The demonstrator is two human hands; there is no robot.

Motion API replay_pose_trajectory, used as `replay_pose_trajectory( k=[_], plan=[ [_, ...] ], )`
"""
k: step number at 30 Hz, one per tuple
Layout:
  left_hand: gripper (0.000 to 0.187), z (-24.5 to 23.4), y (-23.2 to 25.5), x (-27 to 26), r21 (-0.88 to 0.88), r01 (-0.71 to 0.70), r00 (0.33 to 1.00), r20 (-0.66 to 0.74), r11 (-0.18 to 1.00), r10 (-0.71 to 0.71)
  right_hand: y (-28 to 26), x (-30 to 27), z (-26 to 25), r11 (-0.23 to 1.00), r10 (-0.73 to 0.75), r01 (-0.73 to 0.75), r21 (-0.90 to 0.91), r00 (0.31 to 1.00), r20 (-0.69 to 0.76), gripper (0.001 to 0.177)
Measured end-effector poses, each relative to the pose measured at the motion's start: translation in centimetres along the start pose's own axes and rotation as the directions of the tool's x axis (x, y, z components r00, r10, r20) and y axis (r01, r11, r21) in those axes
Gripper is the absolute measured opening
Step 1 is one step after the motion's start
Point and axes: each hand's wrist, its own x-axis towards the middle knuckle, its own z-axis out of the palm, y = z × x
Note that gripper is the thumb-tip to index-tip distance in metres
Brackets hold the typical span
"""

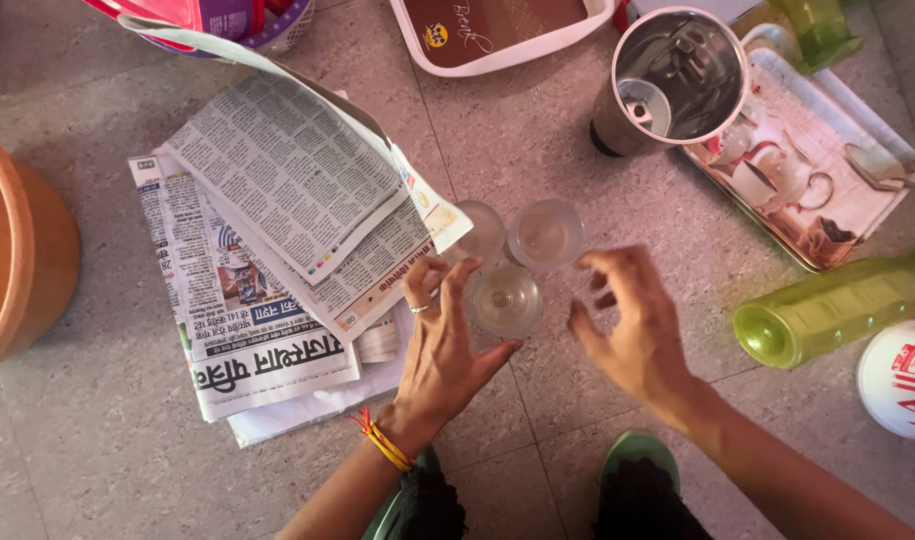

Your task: The person organizes various household items on the floor, including plastic containers, glass cups, green bottles, and a metal blender jar. They stack containers, arrange bottles, and fold newspapers to create a tidy arrangement.

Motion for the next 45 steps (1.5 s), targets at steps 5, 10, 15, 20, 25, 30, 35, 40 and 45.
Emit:
replay_pose_trajectory(
  k=[5,10,15,20,25,30,35,40,45],
  plan=[
    [0.098,-0.6,0.0,0.9,-0.063,0.063,0.996,0.07,0.996,-0.059,-0.6,2.2,-1.4,0.995,-0.057,0.06,-0.077,0.997,0.045,0.053],
    [0.092,-0.6,-0.2,1.4,-0.144,0.115,0.987,0.127,0.983,-0.097,-0.8,2.5,-0.9,1.0,0.0,0.002,-0.024,0.995,0.103,0.026],
    [0.09,-0.6,0.0,1.2,-0.141,0.144,0.98,0.159,0.979,-0.121,-1.0,2.2,-1.1,0.994,0.105,-0.106,0.006,0.984,0.143,0.023],
    [0.092,-0.6,0.4,0.7,-0.097,0.138,0.977,0.179,0.986,-0.119,-1.6,1.6,-1.7,0.986,0.168,-0.166,-0.025,0.965,0.201,0.026],
    [0.108,-0.8,1.2,0.4,0.016,0.026,0.994,0.11,1.0,-0.027,-2.3,1.4,-2.8,0.99,0.134,-0.141,0.024,0.972,0.194,0.045],
    [0.12,-1.8,2.5,1.0,0.14,-0.096,0.995,0.038,0.985,0.092,-0.6,1.1,-4.9,0.999,0.011,-0.009,0.052,0.999,-0.04,0.045],
    [0.101,-3.7,5.8,3.6,0.183,-0.278,0.949,0.202,0.943,0.24,4.7,-0.9,-10.8,0.994,0.09,-0.103,-0.03,0.952,-0.292,0.042],
    [0.079,-5.0,11.4,7.1,-0.021,-0.489,0.753,0.494,0.872,0.435,11.9,-5.9,-16.8,0.936,0.33,-0.347,0.057,0.811,-0.484,0.04],
    [0.07,0.3,16.3,9.4,-0.178,-0.527,0.568,0.653,0.831,0.501,20.7,-15.4,-22.1,0.861,0.372,-0.508,0.01,0.617,-0.693,0.039]
  ],
)
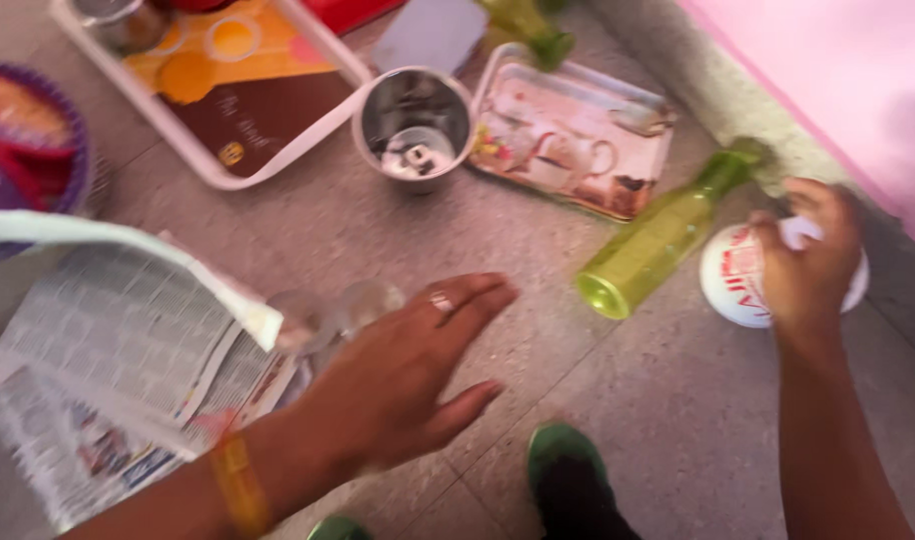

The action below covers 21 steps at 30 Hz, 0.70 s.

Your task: The person organizes various household items on the floor, including plastic containers, glass cups, green bottles, and a metal blender jar. They stack containers, arrange bottles, and fold newspapers to create a tidy arrangement.

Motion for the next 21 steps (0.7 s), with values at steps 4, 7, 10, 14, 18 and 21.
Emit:
replay_pose_trajectory(
  k=[4,7,10,14,18,21],
  plan=[
    [0.071,5.8,0.4,6.3,-0.133,-0.053,0.999,-0.012,0.99,0.052,10.2,0.2,-5.1,0.97,0.054,-0.1,-0.222,0.977,-0.205,0.05],
    [0.073,10.6,0.6,9.5,-0.231,-0.07,0.997,-0.049,0.97,0.061,14.2,-0.6,-7.0,0.931,0.275,-0.317,-0.183,0.936,-0.222,0.073],
    [0.077,14.6,0.4,11.2,-0.336,-0.064,0.996,-0.086,0.94,0.037,15.1,-0.5,-6.9,0.766,0.641,-0.642,0.037,0.76,-0.107,0.084],
    [0.08,18.8,-0.4,12.0,-0.47,0.044,0.993,-0.077,0.882,-0.09,13.8,-1.2,-4.5,0.754,0.655,-0.651,0.091,0.755,-0.024,0.086],
    [0.081,21.4,-1.0,12.6,-0.548,0.16,0.974,-0.048,0.821,-0.222,11.5,-0.9,-3.2,0.789,0.612,-0.614,0.011,0.788,0.073,0.073],
    [0.087,22.9,-1.0,13.2,-0.735,0.228,0.952,0.03,0.638,-0.305,10.3,-0.8,-3.1,0.705,0.693,-0.705,0.079,0.708,0.138,0.056]
  ],
)
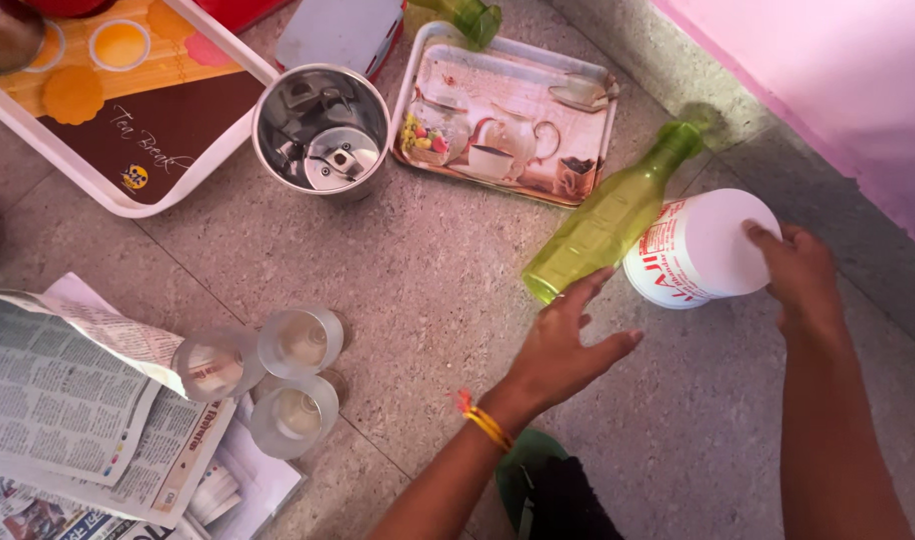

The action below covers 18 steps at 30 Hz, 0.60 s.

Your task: The person organizes various household items on the floor, including plastic containers, glass cups, green bottles, and a metal blender jar. They stack containers, arrange bottles, and fold newspapers to create a tidy arrangement.

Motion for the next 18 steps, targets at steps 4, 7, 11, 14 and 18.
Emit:
replay_pose_trajectory(
  k=[4,7,11,14,18],
  plan=[
    [0.091,2.3,-1.5,1.4,-0.106,-0.019,0.998,0.06,0.994,0.026,-0.5,-0.2,0.0,0.985,0.084,-0.09,0.147,0.996,0.042,0.047],
    [0.092,4.4,-2.5,2.7,-0.273,-0.028,0.992,0.109,0.962,0.06,-0.7,-0.6,0.1,0.977,0.069,-0.079,0.2,0.996,0.054,0.044],
    [0.092,6.1,-3.1,4.7,-0.446,-0.008,0.991,0.115,0.895,0.067,-1.5,-1.3,0.4,0.987,0.122,-0.129,0.092,0.989,0.081,0.048],
    [0.098,6.0,-3.2,4.9,-0.425,0.012,0.994,0.105,0.905,0.036,-2.2,-1.7,0.2,0.997,0.071,-0.071,0.002,0.992,0.109,0.053],
    [0.117,6.1,-2.7,4.3,-0.39,0.057,0.994,0.11,0.919,-0.015,-3.2,-2.0,-1.2,0.986,0.068,-0.051,-0.16,0.992,0.105,0.058]
  ],
)
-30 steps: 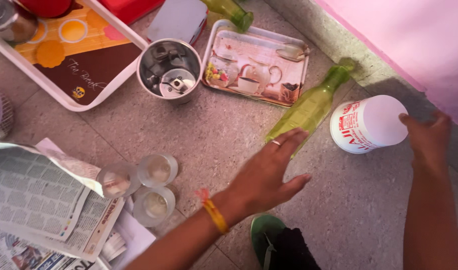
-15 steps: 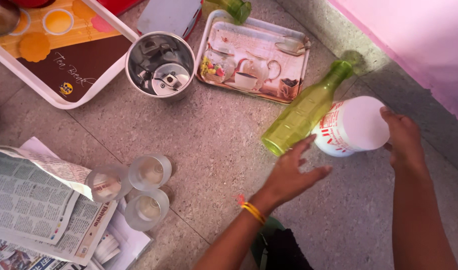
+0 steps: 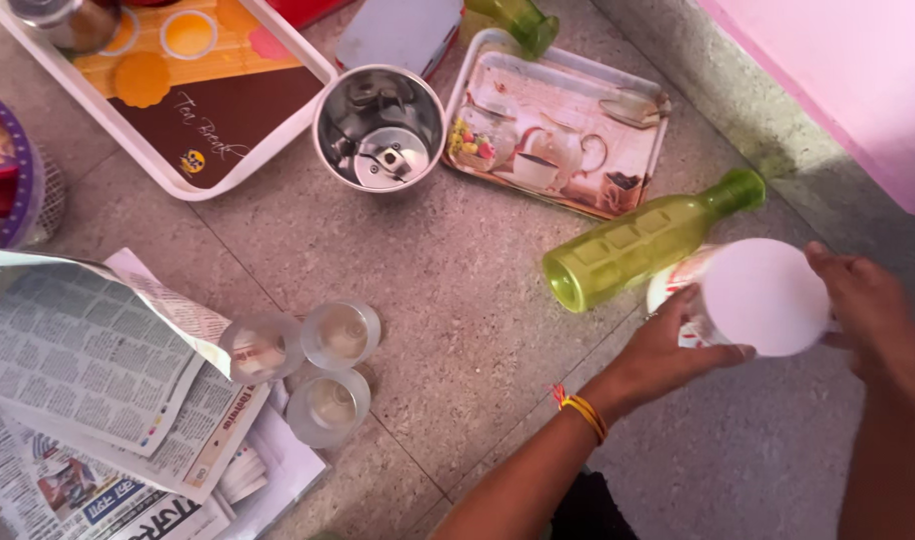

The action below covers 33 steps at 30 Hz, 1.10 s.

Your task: The person organizes various household items on the floor, including plastic containers, glass cups, green bottles, and a metal blender jar. They stack containers, arrange bottles, and fold newspapers to create a tidy arrangement.

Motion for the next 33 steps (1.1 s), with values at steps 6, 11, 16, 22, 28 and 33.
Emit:
replay_pose_trajectory(
  k=[6,11,16,22,28,33],
  plan=[
    [0.112,2.0,1.4,0.2,0.308,-0.237,0.968,-0.005,0.922,0.251,-0.3,-0.3,-2.0,0.965,-0.211,0.2,-0.171,0.976,-0.05,0.057],
    [0.106,2.4,4.9,-1.1,0.606,-0.343,0.884,-0.049,0.717,0.464,-2.6,-0.2,-1.3,0.925,-0.362,0.346,-0.159,0.928,-0.089,0.053],
    [0.117,-0.3,12.3,-2.2,0.68,-0.277,0.91,-0.041,0.679,0.412,-6.0,-2.3,-0.2,0.885,-0.462,0.456,-0.089,0.884,-0.064,0.05],
    [0.123,-5.7,20.7,-3.5,0.772,-0.225,0.907,-0.057,0.594,0.418,-11.6,-7.6,2.5,0.821,-0.57,0.564,0.093,0.819,0.063,0.047],
    [0.135,-11.3,27.5,-7.1,0.333,-0.287,0.944,-0.063,0.898,0.324,-18.7,-17.2,5.5,0.569,-0.797,0.707,0.42,0.599,0.072,0.049],
    [0.124,-13.8,29.4,-13.0,0.529,0.04,0.912,-0.366,0.847,0.185,-23.5,-24.2,8.2,0.436,-0.878,0.739,0.514,0.474,0.063,0.051]
  ],
)
